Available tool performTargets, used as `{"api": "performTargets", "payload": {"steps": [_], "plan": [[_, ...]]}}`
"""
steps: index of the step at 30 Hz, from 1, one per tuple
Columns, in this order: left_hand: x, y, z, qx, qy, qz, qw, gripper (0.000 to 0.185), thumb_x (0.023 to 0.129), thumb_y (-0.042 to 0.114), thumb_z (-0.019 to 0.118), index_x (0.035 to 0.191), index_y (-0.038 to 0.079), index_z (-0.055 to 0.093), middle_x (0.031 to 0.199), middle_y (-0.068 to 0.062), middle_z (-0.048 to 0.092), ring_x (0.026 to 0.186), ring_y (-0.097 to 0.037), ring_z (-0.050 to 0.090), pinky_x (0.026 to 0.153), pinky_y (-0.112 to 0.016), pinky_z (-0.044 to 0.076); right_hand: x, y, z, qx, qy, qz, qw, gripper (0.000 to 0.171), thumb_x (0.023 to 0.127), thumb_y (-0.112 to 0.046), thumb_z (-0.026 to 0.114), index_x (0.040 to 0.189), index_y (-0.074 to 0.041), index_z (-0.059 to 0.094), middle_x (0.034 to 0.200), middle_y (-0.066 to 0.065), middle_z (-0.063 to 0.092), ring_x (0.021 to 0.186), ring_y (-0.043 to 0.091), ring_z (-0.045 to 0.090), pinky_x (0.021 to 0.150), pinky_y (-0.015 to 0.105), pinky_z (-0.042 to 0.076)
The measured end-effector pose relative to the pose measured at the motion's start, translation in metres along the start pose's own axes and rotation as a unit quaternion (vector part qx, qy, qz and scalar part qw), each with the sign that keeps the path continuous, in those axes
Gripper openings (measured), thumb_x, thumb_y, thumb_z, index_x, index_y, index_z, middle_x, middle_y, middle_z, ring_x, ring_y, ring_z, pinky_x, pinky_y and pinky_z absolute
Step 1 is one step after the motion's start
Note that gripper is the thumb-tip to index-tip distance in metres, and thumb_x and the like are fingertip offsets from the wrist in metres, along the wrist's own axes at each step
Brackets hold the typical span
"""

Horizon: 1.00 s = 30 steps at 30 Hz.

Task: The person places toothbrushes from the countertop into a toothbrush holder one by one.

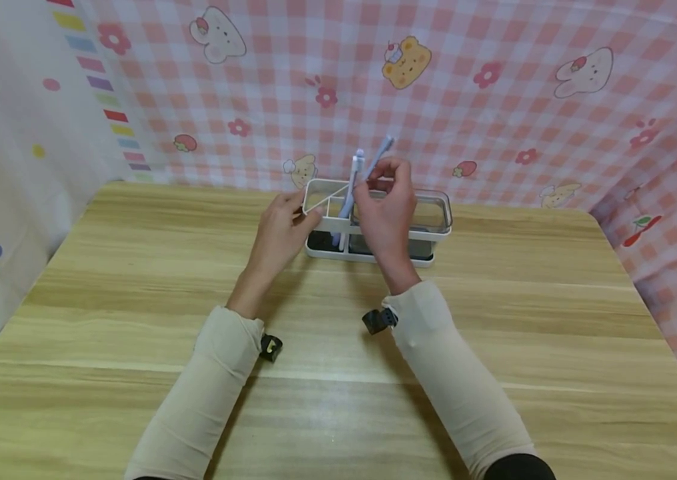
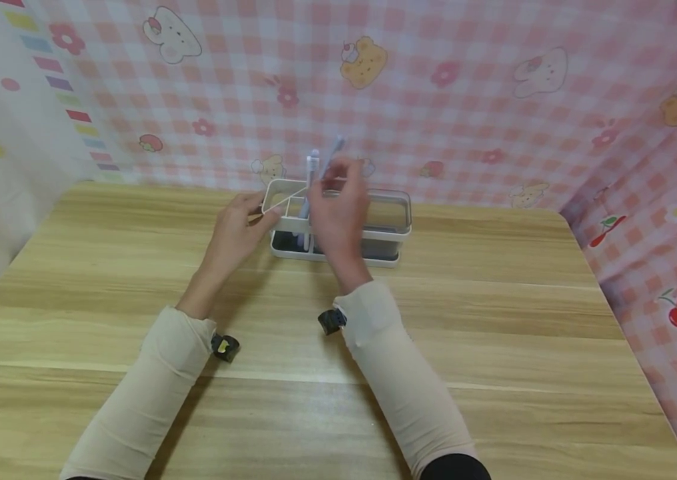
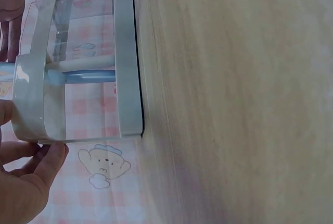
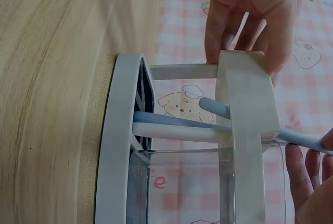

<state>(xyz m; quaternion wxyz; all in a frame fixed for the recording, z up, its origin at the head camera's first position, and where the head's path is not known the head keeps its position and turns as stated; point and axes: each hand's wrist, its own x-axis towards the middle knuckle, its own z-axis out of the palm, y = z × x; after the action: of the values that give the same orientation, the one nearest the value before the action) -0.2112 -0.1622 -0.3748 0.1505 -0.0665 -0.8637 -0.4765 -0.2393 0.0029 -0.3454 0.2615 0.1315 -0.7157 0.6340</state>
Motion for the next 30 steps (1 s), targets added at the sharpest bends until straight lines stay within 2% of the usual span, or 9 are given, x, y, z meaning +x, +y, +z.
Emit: {"api": "performTargets", "payload": {"steps": [8, 18, 24, 30], "plan": [[0.000, 0.001, 0.001, 0.000, -0.002, -0.003, 1.0000, 0.051, 0.100, 0.021, 0.066, 0.142, -0.006, 0.053, 0.123, -0.022, 0.057, 0.109, -0.028, 0.061, 0.094, -0.033, 0.056, -0.004, 0.001, 0.003, -0.031, -0.016, -0.007, 0.999, 0.025, 0.089, 0.007, 0.064, 0.111, 0.004, 0.054, 0.101, 0.014, 0.059, 0.088, 0.021, 0.064, 0.066, 0.029, 0.059], [0.000, 0.001, 0.000, 0.000, 0.000, -0.002, 1.0000, 0.051, 0.100, 0.021, 0.066, 0.142, -0.006, 0.053, 0.121, -0.022, 0.058, 0.107, -0.028, 0.061, 0.093, -0.034, 0.056, -0.008, 0.004, 0.004, -0.042, -0.026, -0.010, 0.999, 0.027, 0.088, 0.006, 0.066, 0.111, -0.001, 0.054, 0.099, 0.010, 0.060, 0.088, 0.022, 0.065, 0.067, 0.030, 0.059], [0.001, 0.002, 0.000, -0.001, -0.004, -0.008, 1.0000, 0.053, 0.101, 0.022, 0.065, 0.143, -0.006, 0.052, 0.122, -0.022, 0.057, 0.107, -0.028, 0.060, 0.095, -0.034, 0.055, -0.010, 0.004, 0.004, -0.063, -0.043, 0.007, 0.997, 0.027, 0.091, 0.003, 0.067, 0.114, -0.001, 0.054, 0.104, 0.012, 0.061, 0.091, 0.021, 0.065, 0.070, 0.028, 0.060], [0.000, 0.002, 0.000, 0.005, -0.001, -0.006, 1.0000, 0.052, 0.100, 0.021, 0.065, 0.142, -0.006, 0.053, 0.120, -0.022, 0.058, 0.104, -0.028, 0.061, 0.093, -0.035, 0.056, -0.011, 0.002, 0.003, -0.077, -0.053, 0.023, 0.995, 0.026, 0.088, 0.005, 0.067, 0.109, -0.001, 0.054, 0.103, 0.012, 0.063, 0.090, 0.020, 0.065, 0.071, 0.026, 0.060]]}}
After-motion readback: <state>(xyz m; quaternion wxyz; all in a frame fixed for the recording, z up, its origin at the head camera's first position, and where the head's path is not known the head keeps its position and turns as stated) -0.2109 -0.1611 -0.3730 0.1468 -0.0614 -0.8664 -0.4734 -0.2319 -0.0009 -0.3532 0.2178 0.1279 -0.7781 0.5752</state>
